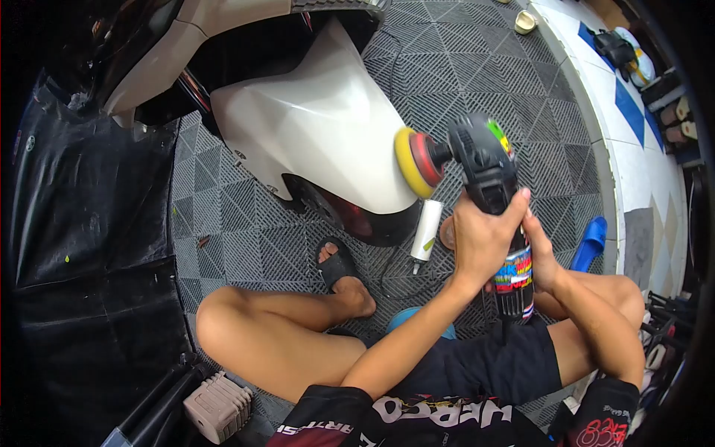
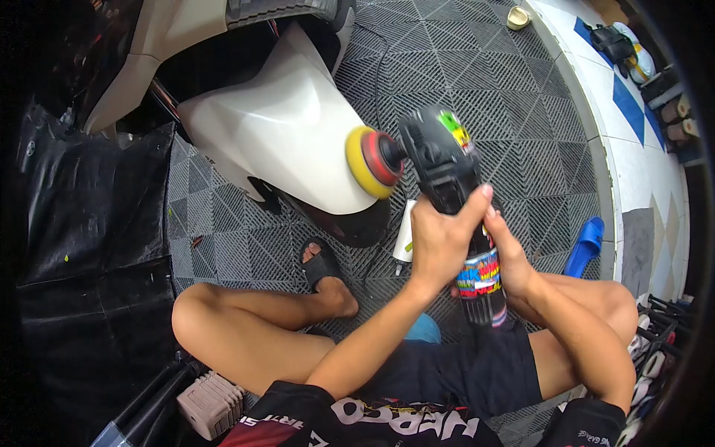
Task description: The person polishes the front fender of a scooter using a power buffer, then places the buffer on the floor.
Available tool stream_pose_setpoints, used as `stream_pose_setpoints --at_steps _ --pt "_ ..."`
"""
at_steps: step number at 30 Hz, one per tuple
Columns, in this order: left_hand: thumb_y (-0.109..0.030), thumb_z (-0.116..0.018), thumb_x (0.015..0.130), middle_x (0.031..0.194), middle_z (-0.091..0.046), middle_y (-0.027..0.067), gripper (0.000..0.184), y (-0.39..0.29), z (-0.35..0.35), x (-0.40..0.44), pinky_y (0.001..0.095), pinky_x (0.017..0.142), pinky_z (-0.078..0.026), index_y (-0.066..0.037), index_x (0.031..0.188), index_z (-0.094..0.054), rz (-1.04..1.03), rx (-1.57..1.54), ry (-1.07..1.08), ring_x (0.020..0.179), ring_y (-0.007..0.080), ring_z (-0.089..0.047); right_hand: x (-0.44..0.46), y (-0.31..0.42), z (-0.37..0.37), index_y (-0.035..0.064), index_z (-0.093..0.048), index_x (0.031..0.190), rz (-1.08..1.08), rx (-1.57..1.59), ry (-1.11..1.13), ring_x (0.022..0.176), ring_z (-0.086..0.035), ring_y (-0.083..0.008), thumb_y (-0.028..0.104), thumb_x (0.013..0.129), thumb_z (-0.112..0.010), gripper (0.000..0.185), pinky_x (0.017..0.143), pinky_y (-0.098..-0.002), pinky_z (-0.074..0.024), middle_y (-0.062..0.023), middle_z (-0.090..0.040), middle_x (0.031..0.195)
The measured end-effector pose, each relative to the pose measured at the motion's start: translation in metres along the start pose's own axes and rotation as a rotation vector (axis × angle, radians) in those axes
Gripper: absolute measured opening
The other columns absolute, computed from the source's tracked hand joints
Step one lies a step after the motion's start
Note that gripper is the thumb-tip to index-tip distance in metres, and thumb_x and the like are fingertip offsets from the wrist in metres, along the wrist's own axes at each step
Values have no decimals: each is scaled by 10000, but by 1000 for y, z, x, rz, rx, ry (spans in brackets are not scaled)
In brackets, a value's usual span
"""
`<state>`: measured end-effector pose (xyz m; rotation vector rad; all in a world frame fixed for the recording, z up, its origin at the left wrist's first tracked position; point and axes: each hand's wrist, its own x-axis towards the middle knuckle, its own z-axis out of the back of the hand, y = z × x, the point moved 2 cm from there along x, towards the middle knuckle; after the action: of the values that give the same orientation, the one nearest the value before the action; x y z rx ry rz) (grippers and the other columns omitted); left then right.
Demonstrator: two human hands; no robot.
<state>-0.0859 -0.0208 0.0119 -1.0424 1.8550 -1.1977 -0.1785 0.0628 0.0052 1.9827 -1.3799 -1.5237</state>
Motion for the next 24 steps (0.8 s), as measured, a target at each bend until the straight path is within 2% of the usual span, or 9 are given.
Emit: stream_pose_setpoints --at_steps 3,7,11,13,14,15,17,19,24 --pt "-222 -708 920 781 -709 36 242 -33 7 21 276 658 -507 18 891 -708 -88 -17 -33 698 92 -649 8 38 -25 39 -555 1260 163 -108 -22 752 -691 -185 609 1021 -407 636 660 -339 -588 -109 -691 919" --pt "-245 -700 925 763 -722 57 298 -81 11 49 280 660 -509 35 825 -720 -206 -249 -108 688 113 -671 8 105 -76 -6 -607 1324 358 -247 -103 923 -644 -75 489 1050 -486 578 824 -244 -515 -57 -688 1105" --pt "-248 -690 940 760 -720 59 320 -103 19 46 276 645 -501 39 801 -717 -289 -370 -145 676 97 -654 5 134 -92 18 -525 1441 260 -376 -7 991 -652 -92 474 1039 -520 608 837 -263 -538 -60 -665 1207" --pt "-255 -691 942 747 -716 56 333 -111 23 42 276 637 -497 41 793 -715 -286 -363 -154 661 93 -646 3 129 -108 52 -496 1474 333 -287 -151 996 -659 -94 469 1036 -528 606 815 -256 -552 -55 -650 1249" --pt "-261 -691 943 739 -715 54 340 -113 24 40 276 632 -496 43 793 -716 -271 -370 -146 652 91 -643 1 133 -108 93 -457 1507 274 -334 -101 1011 -661 -92 474 1033 -526 612 797 -247 -561 -40 -633 1286" --pt "-266 -691 945 730 -713 52 347 -114 25 39 276 628 -494 45 792 -716 -257 -378 -138 644 89 -639 4 133 -105 87 -451 1506 267 -327 -155 886 -706 -135 522 1016 -522 660 706 -287 -599 -69 -657 1219" --pt "-252 -706 935 700 -708 49 337 -113 30 43 285 617 -490 45 776 -715 -259 -342 -128 632 82 -632 -1 141 -107 76 -482 1460 124 -441 -12 667 -713 -191 583 988 -524 695 544 -330 -612 -121 -690 1050" --pt "-239 -715 929 694 -707 49 328 -118 35 47 292 614 -489 43 763 -709 -275 -318 -132 635 81 -633 8 133 -112 71 -514 1408 225 -417 -125 566 -687 -214 611 975 -522 693 462 -345 -594 -143 -689 933" --pt "-288 -734 918 695 -717 59 357 -117 36 48 319 619 -497 33 761 -728 -234 -267 -114 647 96 -653 10 143 -100 87 -543 1388 55 -393 -59 545 -683 -214 617 977 -511 672 437 -350 -581 -141 -696 915"
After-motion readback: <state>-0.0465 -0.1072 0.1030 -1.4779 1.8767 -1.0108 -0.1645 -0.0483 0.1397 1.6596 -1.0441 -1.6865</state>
